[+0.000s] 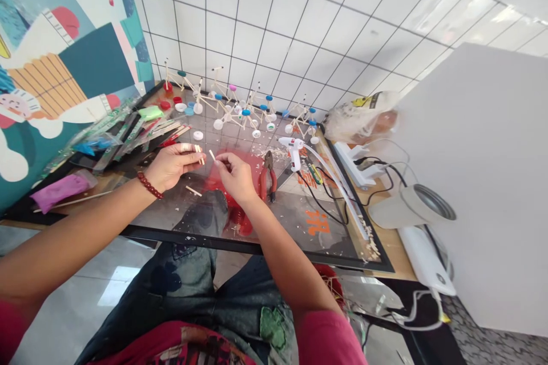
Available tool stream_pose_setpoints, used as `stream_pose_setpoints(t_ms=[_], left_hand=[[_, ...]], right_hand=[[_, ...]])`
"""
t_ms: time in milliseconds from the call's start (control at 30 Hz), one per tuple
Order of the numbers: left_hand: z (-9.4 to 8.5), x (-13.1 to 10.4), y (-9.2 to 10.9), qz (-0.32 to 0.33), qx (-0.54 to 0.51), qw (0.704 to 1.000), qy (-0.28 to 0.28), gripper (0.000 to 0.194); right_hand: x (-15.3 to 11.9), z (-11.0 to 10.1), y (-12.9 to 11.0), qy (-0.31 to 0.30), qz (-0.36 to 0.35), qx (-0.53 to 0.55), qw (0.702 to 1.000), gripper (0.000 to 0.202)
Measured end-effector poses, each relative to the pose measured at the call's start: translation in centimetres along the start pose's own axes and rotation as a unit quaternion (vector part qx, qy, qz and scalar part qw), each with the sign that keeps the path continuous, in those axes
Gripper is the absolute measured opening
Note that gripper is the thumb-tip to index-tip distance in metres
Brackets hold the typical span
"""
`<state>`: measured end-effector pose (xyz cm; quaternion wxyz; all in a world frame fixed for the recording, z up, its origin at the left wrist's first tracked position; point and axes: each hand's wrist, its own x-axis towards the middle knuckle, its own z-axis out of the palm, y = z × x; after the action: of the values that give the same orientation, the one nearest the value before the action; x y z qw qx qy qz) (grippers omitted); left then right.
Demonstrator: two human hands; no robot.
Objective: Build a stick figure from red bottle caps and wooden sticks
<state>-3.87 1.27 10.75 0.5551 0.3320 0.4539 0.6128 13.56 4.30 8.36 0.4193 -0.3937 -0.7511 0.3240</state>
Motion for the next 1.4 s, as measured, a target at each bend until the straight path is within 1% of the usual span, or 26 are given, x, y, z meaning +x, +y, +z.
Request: stream_pose_setpoints(t_ms=[67,167,267,400,500,533,567,667,700,767,833,867,933,1000,1067,1100,1133,1200,1300,1400], left_hand=[[0.2,-0.2,0.0,-0.013,0.005,1.0,-0.017,0.035],[0.4,-0.4,-0.1,-0.017,0.0,0.999,-0.046,0.034],[0.4,-0.4,-0.4,-0.018,-0.006,0.998,-0.058,0.033],[0.4,-0.3,-0.6,-0.032,-0.006,0.998,-0.061,0.034],[0.2,-0.1,-0.6,-0.008,-0.004,0.999,-0.032,0.032],[0.1,0.0,-0.6,-0.001,-0.007,1.0,-0.014,0.031],[0.1,0.1,-0.5,0.001,-0.01,1.0,0.004,0.03],[0.0,0.3,-0.3,-0.018,-0.016,0.999,0.04,0.025],[0.0,0.3,-0.2,-0.024,-0.016,0.999,0.044,0.024],[-0.1,0.3,-0.2,-0.031,-0.014,0.998,0.045,0.023],[-0.1,0.3,-0.2,-0.027,-0.013,0.999,0.041,0.024],[-0.2,0.3,-0.2,-0.021,-0.013,0.999,0.038,0.025],[-0.2,0.3,-0.3,-0.005,-0.015,0.999,0.028,0.028],[-0.2,0.3,-0.5,0.007,-0.016,1.0,0.023,0.031],[-0.1,0.2,-0.6,0.005,-0.013,1.0,0.016,0.035],[0.0,0.1,-0.7,-0.001,-0.011,1.0,0.01,0.037],[0.1,0.0,-0.8,-0.007,-0.009,1.0,0.002,0.038],[0.3,-0.2,-0.9,-0.018,-0.009,1.0,-0.013,0.039],[0.6,-0.3,-1.1,-0.028,-0.014,0.999,-0.026,0.04],[0.7,-0.2,-1.1,-0.029,-0.011,0.999,-0.039,0.038]], right_hand=[[-0.1,0.1,-0.3,0.0,0.004,0.069,0.998,0.017],[-0.2,0.4,-0.6,0.001,-0.003,0.088,0.996,0.016],[-0.3,0.5,-0.7,0.002,-0.018,0.068,0.998,0.015],[-0.5,0.5,-0.5,0.003,-0.062,0.022,0.998,0.014],[-0.7,0.5,-0.4,-0.002,-0.068,-0.024,0.997,0.011],[-0.8,0.5,-0.4,-0.022,-0.074,-0.042,0.996,0.01],[-0.9,0.5,-0.5,-0.056,-0.086,-0.063,0.993,0.009],[-1.4,0.5,-0.9,-0.191,-0.137,-0.129,0.963,0.008],[-1.5,0.5,-1.1,-0.22,-0.145,-0.148,0.953,0.007],[-1.7,0.4,-1.3,-0.245,-0.145,-0.179,0.942,0.005],[-1.6,0.1,-1.3,-0.238,-0.141,-0.205,0.939,0.006],[-1.6,0.0,-1.3,-0.222,-0.135,-0.211,0.942,0.007],[-1.3,-0.4,-1.1,-0.158,-0.102,-0.187,0.964,0.009],[-0.9,-0.6,-0.9,-0.071,-0.052,-0.106,0.99,0.01],[-0.6,-0.6,-0.8,-0.003,-0.011,-0.014,1.0,0.013],[-0.6,-0.5,-0.7,0.016,-0.002,0.017,1.0,0.016],[-0.5,-0.3,-0.7,0.025,0.002,0.036,0.999,0.017],[-0.5,0.0,-0.6,0.023,0.001,0.043,0.999,0.019],[-0.6,0.5,-0.3,0.009,-0.016,0.029,0.999,0.017],[-0.6,0.3,-0.1,-0.009,-0.047,0.009,0.999,0.016]])
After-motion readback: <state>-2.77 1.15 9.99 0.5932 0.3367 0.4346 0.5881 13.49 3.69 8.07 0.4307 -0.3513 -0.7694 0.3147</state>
